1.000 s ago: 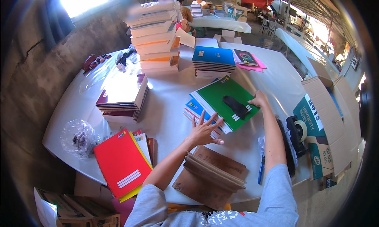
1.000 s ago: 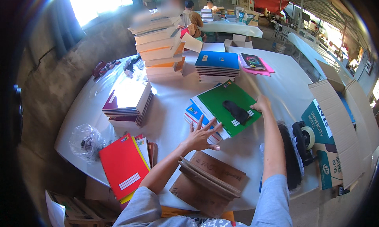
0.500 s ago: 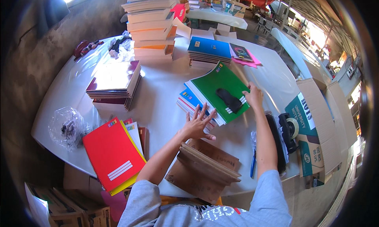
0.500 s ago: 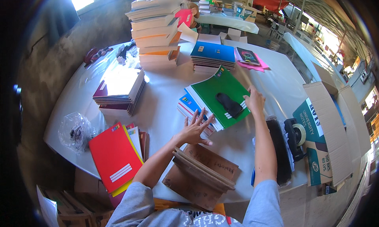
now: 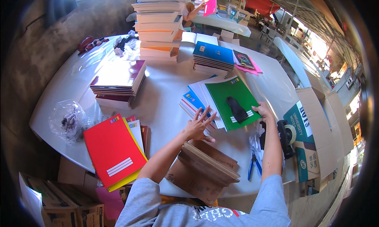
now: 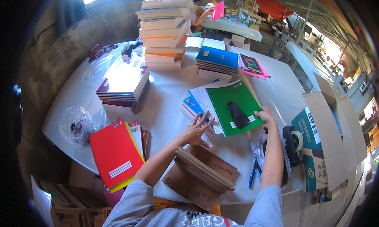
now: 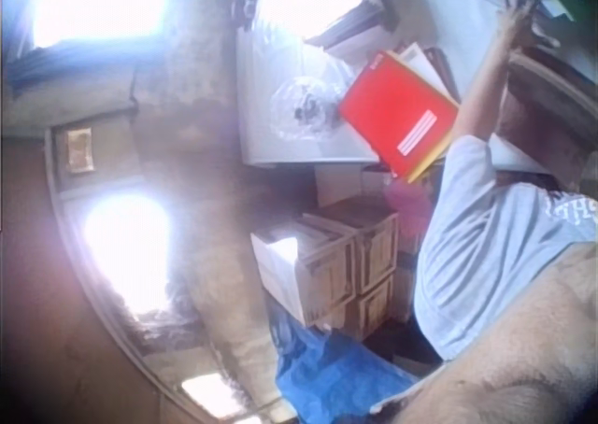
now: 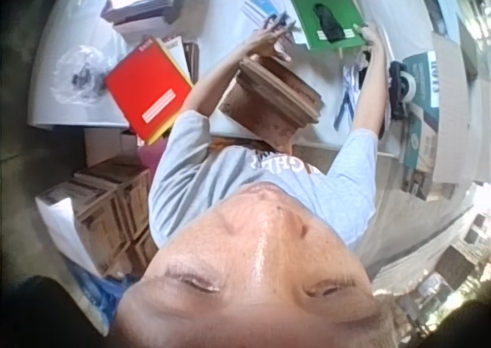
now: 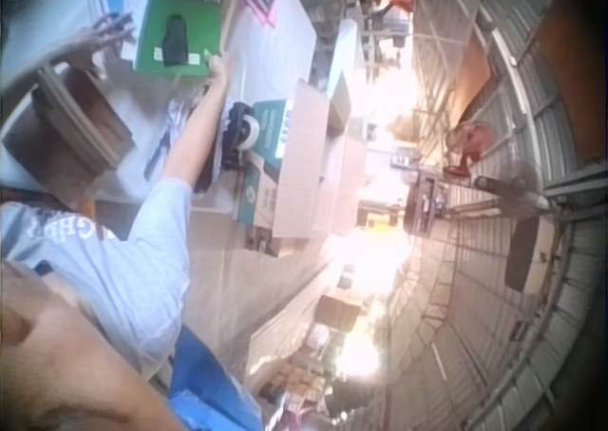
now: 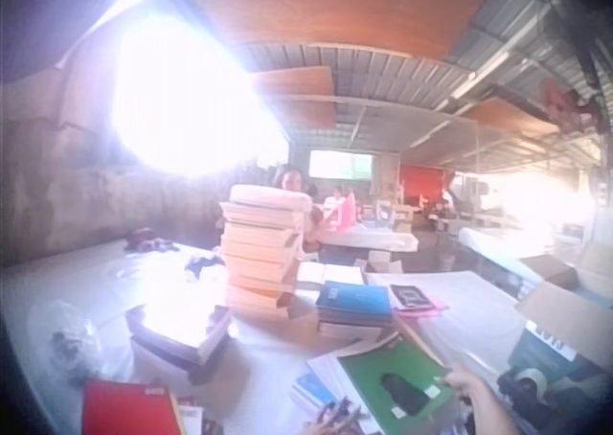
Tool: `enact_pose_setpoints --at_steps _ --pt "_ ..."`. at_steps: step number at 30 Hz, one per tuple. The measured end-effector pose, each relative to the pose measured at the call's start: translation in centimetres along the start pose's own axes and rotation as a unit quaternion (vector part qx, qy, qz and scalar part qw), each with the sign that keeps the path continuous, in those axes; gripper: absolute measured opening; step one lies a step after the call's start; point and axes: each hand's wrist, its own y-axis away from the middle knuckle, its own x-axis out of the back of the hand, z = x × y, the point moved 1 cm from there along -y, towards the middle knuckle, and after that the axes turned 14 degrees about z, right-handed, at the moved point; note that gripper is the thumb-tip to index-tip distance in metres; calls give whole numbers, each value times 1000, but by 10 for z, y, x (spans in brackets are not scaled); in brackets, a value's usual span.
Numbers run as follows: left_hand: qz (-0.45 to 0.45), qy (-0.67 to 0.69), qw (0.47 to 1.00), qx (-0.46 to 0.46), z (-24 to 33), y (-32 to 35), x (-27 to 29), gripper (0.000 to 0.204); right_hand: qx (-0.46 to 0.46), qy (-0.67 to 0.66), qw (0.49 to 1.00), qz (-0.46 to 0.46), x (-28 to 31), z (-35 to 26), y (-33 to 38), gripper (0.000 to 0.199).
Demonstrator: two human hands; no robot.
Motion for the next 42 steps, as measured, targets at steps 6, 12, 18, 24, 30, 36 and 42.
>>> enact_pose_setpoints --at_steps 6,12,18,24,30,36,42 --pt "33 56 998 -20 -11 -11 -3 109 -6 -65 997 -33 -1 34 -15 20" --pt "78 226 955 178 -17 -15 41 81 -107 -205 969 -87 -6 14 33 22" --pt "5 484 789 379 -18 -8 15 30 -113 -274 943 -152 -4 37 84 21" --pt "75 508 750 416 -25 -4 0 17 -78 -224 968 -78 -19 17 123 29" --pt "126 462 784 395 -21 -9 7 24 -77 -275 958 -35 -21 32 118 35" --pt "239 374 778 445 -10 -25 16 36 21 -260 965 24 -30 21 92 36" --pt "281 414 726 472 -38 -35 3 34 79 -259 957 107 -35 -17 58 45"
